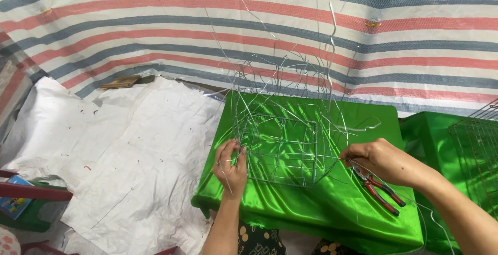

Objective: Assembling a wire cage by twisting metal wires together and trimming them with pliers.

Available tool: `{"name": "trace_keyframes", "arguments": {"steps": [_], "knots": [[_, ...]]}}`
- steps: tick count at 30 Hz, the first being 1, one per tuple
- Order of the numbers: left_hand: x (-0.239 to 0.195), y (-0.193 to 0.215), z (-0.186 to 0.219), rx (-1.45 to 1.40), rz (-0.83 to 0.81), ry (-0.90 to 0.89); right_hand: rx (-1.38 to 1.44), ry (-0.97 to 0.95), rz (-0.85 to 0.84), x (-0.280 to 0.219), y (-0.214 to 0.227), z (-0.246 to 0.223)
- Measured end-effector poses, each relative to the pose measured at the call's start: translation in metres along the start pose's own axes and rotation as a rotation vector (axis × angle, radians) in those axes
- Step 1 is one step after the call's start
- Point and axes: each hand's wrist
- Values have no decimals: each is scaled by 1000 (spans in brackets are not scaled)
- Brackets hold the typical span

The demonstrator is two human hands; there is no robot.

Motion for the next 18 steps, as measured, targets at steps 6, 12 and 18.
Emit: {"name": "trace_keyframes", "arguments": {"steps": [6,12,18], "knots": [[4,1,2,-44,-13,39,16,-43,-20,-2,0,5],[7,3,4,-197,-6,166,32,-24,-8,0,-4,6],[14,9,15,-147,-56,163,-14,-2,3,-2,-3,0]]}}
Point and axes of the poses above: each hand's wrist, its own x-axis towards the middle knuckle, its own y-axis out of the back of the hand, z = x × y, and after that the axes turned 7 degrees about -z, right-handed
